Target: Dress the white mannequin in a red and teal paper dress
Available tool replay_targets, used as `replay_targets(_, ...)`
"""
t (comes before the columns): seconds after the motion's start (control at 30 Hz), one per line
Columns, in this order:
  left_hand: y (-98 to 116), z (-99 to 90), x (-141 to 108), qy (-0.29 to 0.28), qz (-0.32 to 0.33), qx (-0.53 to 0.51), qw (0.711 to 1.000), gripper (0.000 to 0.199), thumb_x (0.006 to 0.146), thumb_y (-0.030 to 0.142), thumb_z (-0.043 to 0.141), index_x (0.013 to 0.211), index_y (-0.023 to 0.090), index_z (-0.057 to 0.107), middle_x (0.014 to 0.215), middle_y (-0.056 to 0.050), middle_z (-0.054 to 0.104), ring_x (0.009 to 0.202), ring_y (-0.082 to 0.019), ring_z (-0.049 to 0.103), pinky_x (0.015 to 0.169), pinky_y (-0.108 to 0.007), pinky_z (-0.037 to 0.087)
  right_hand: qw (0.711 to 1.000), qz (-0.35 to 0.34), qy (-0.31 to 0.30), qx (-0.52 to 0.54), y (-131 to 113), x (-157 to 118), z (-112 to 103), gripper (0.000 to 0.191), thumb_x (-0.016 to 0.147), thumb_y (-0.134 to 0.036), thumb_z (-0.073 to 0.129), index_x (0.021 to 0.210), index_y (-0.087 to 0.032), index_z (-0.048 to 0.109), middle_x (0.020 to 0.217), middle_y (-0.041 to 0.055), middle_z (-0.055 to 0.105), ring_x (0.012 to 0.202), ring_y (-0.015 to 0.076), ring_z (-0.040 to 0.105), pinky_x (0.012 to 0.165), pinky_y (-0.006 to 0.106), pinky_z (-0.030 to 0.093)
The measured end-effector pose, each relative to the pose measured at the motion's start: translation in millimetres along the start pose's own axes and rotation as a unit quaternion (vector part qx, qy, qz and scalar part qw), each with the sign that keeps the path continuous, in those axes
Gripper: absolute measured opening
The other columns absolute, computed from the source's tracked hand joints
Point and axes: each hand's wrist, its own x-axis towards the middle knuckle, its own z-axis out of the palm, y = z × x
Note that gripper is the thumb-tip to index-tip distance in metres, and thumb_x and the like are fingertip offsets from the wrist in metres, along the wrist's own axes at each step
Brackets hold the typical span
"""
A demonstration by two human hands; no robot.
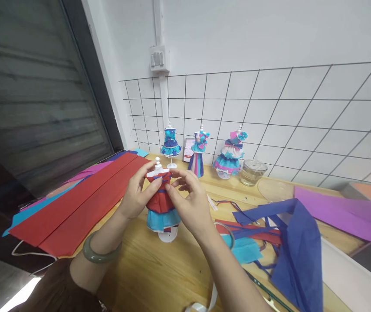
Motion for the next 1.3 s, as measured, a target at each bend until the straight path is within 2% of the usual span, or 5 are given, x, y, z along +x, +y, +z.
replay_targets(0.2,1,-4.8,8,-0.004,-0.01,-0.078,0.997,0.043,0.081,0.028,0.059,0.122,0.02,0.052,0.117,-0.009,0.061,0.11,-0.023,0.056,0.096,-0.037,0.043,1.0,0.005,-0.001,0.0,-2,-1,2,0.028,0.08,-0.022,0.06,0.107,-0.023,0.06,0.094,0.0052,0.063,0.079,0.0171,0.059,0.073,0.035,0.049)
replay_targets(0.43,-1,-7.3,13,0.014,-0.044,-0.075,0.996,0.029,0.079,0.029,0.06,0.105,0.017,0.064,0.106,-0.007,0.067,0.102,-0.022,0.06,0.092,-0.035,0.046,0.991,-0.085,0.106,-0.02,3,-9,6,0.028,0.079,-0.008,0.049,0.102,-0.023,0.055,0.088,0.0036,0.06,0.084,0.0183,0.061,0.079,0.037,0.049)
replay_targets(0.73,2,-7.3,14,0.012,-0.06,-0.09,0.994,0.024,0.08,0.03,0.06,0.097,0.017,0.068,0.101,-0.006,0.069,0.098,-0.022,0.061,0.087,-0.033,0.048,0.98,-0.137,0.063,-0.131,-2,-11,10,0.017,0.079,-0.009,0.054,0.086,-0.023,0.059,0.082,0.0032,0.062,0.076,0.018,0.058,0.069,0.034,0.048)
replay_targets(1.1,5,-5.6,14,0.008,-0.056,-0.082,0.995,0.02,0.079,0.028,0.06,0.093,0.018,0.07,0.095,-0.004,0.071,0.092,-0.021,0.064,0.084,-0.031,0.049,0.968,-0.166,-0.003,-0.189,7,-13,14,0.033,0.086,-0.013,0.047,0.111,-0.025,0.065,0.072,0.0026,0.054,0.065,0.0162,0.054,0.057,0.03,0.045)
replay_targets(1.3,7,-5.7,14,0.001,-0.05,-0.083,0.995,0.02,0.08,0.026,0.058,0.094,0.018,0.07,0.095,-0.004,0.07,0.093,-0.02,0.062,0.083,-0.031,0.048,0.965,-0.154,0.034,-0.211,5,-14,13,0.026,0.087,-0.015,0.048,0.104,-0.02,0.066,0.07,0.0035,0.056,0.062,0.0165,0.053,0.057,0.031,0.044)
